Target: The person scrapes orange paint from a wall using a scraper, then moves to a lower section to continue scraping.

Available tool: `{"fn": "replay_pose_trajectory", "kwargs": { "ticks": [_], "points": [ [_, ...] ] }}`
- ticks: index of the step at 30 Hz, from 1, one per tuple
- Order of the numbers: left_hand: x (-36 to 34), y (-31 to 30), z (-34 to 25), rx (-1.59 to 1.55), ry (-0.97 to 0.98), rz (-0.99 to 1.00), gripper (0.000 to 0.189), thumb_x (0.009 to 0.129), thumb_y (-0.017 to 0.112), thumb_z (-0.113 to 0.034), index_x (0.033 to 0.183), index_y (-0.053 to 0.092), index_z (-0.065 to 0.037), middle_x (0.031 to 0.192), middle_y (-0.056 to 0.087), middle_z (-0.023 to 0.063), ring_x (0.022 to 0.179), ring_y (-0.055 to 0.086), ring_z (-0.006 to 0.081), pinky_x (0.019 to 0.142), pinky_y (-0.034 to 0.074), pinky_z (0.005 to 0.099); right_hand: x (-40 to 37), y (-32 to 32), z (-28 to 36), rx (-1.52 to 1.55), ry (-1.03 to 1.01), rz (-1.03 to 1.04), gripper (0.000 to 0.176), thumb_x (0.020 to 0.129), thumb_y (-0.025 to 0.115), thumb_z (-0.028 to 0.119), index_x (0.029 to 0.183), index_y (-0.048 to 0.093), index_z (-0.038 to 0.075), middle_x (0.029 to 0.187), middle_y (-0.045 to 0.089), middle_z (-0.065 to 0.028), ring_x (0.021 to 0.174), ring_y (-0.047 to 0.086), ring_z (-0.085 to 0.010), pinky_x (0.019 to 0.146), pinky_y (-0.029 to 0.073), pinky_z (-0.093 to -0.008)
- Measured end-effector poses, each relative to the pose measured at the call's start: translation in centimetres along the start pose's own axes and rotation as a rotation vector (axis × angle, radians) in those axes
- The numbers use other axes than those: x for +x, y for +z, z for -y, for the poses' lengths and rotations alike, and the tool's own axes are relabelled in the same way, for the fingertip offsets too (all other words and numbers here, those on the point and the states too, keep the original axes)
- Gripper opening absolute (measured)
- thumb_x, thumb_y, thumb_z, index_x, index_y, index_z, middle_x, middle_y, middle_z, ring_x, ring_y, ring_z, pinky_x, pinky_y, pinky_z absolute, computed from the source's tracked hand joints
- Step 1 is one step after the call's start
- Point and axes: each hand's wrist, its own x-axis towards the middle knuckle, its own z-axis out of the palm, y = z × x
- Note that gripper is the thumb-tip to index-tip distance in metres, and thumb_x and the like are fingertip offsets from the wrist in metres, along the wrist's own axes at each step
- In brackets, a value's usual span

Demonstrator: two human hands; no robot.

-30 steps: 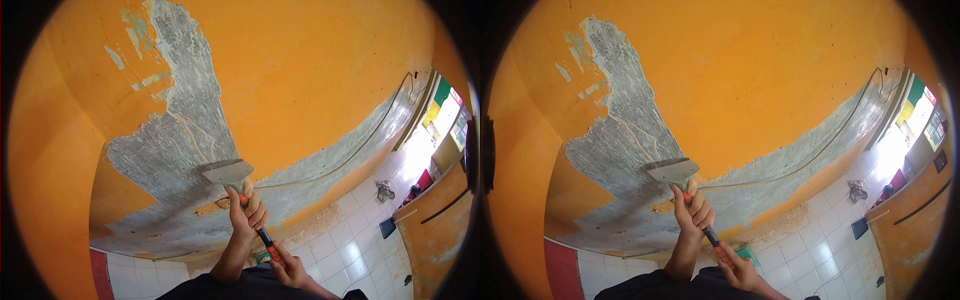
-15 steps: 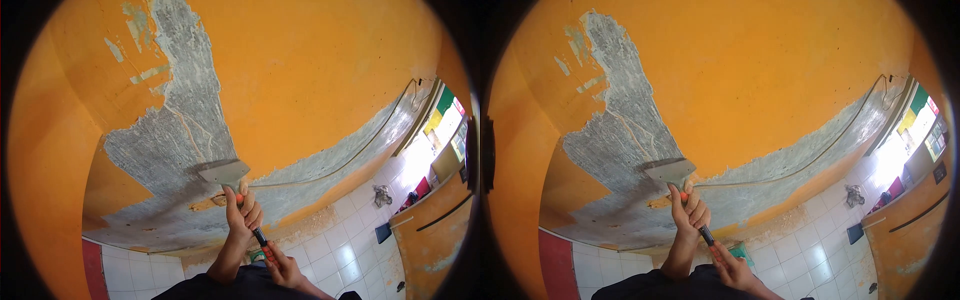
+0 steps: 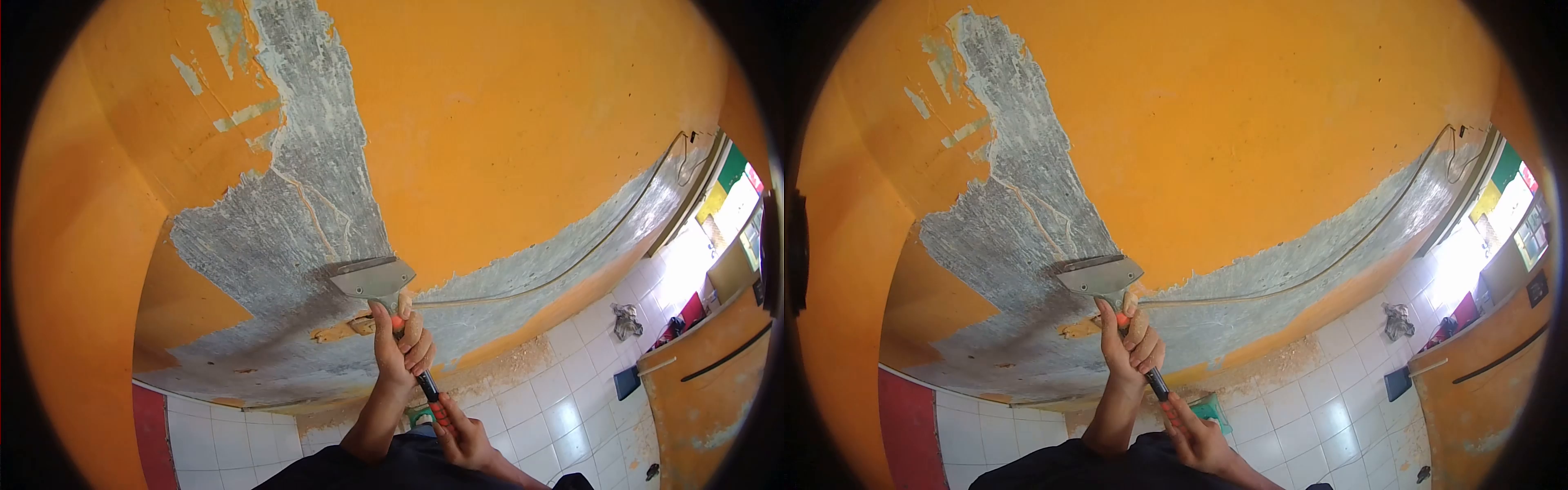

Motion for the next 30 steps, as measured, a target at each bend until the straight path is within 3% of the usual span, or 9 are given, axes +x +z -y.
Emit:
{"fn": "replay_pose_trajectory", "kwargs": {
  "ticks": [7,10,14,17,21,24,26,28,30],
  "points": [
    [0.4,0.2,-0.6,-0.025,0.025,0.055,0.048,0.096,0.024,-0.056,0.089,0.046,-0.013,0.048,0.028,-0.006,0.03,0.023,0.0045,0.026,0.024,0.0202,0.8,0.0,-0.2,-0.046,-0.077,-0.011,0.062,0.086,0.055,0.002,0.141,0.027,0.0,0.117,0.06,-0.0197,0.076,0.068,-0.0263,0.067,0.053,-0.0291],
    [0.9,1.0,-1.2,-0.008,0.023,0.046,0.049,0.095,0.024,-0.057,0.089,0.046,-0.013,0.048,0.028,-0.0056,0.03,0.023,0.0047,0.025,0.023,0.0201,1.3,-0.2,0.1,0.011,0.061,0.032,0.061,0.086,0.055,0.003,0.14,0.028,0.0,0.115,0.061,-0.0199,0.078,0.068,-0.0277,0.068,0.053,-0.0301],
    [0.2,0.3,-0.2,0.016,-0.012,0.001,0.047,0.094,0.024,-0.059,0.089,0.042,-0.016,0.047,0.025,-0.0063,0.03,0.02,0.004,0.025,0.019,0.02,0.4,-0.1,0.3,0.045,-0.003,-0.009,0.06,0.086,0.055,0.004,0.14,0.029,-0.001,0.112,0.063,-0.0188,0.078,0.068,-0.0274,0.068,0.053,-0.0305],
    [0.3,0.8,-0.6,0.002,-0.029,0.004,0.047,0.094,0.024,-0.059,0.089,0.042,-0.016,0.047,0.026,-0.0063,0.03,0.02,0.0041,0.025,0.02,0.0197,0.1,-0.1,0.4,0.052,0.075,0.03,0.059,0.086,0.055,0.003,0.14,0.029,-0.001,0.112,0.063,-0.0179,0.076,0.068,-0.0267,0.067,0.053,-0.0296],
    [0.3,0.2,-0.4,0.011,-0.005,0.061,0.049,0.096,0.022,-0.057,0.092,0.047,-0.015,0.048,0.028,-0.0059,0.03,0.024,0.0046,0.025,0.025,0.0199,0.5,-0.2,0.5,0.012,0.036,0.001,0.06,0.085,0.056,0.004,0.14,0.03,0.0,0.1,0.066,-0.0184,0.069,0.068,-0.0261,0.062,0.052,-0.0297],
    [-0.6,1.4,0.1,0.036,-0.008,-0.011,0.047,0.095,0.024,-0.057,0.088,0.045,-0.015,0.049,0.028,-0.0057,0.031,0.025,0.0047,0.026,0.024,0.0204,0.2,-0.1,0.5,0.015,0.052,-0.009,0.06,0.085,0.057,0.005,0.139,0.031,0.0,0.089,0.066,-0.0195,0.065,0.067,-0.0269,0.06,0.052,-0.0311],
    [-2.7,2.0,1.4,0.289,-0.011,-0.163,0.046,0.095,0.027,-0.057,0.083,0.042,-0.015,0.05,0.028,-0.0055,0.034,0.024,0.0046,0.028,0.023,0.02,0.2,-0.5,0.3,0.003,0.089,0.02,0.06,0.085,0.058,0.006,0.139,0.032,0.0,0.085,0.066,-0.02,0.064,0.067,-0.0273,0.06,0.052,-0.0319],
    [-3.9,0.4,2.2,0.22,-0.034,-0.143,0.046,0.094,0.029,-0.058,0.082,0.04,-0.015,0.051,0.029,-0.0047,0.035,0.024,0.0048,0.029,0.022,0.0201,0.1,-0.6,0.1,-0.028,0.036,-0.006,0.058,0.084,0.061,0.004,0.136,0.036,-0.003,0.075,0.065,-0.0162,0.063,0.066,-0.0187,0.058,0.049,-0.0276],
    [-4.2,0.6,2.3,0.091,-0.064,-0.124,0.046,0.094,0.032,-0.058,0.081,0.038,-0.014,0.051,0.028,-0.0046,0.036,0.02,0.0045,0.032,0.021,0.0195,0.3,-1.0,1.3,-0.033,0.032,-0.012,0.057,0.084,0.061,0.004,0.135,0.037,-0.003,0.075,0.065,-0.0162,0.063,0.066,-0.0183,0.058,0.049,-0.0274]
  ]
}}
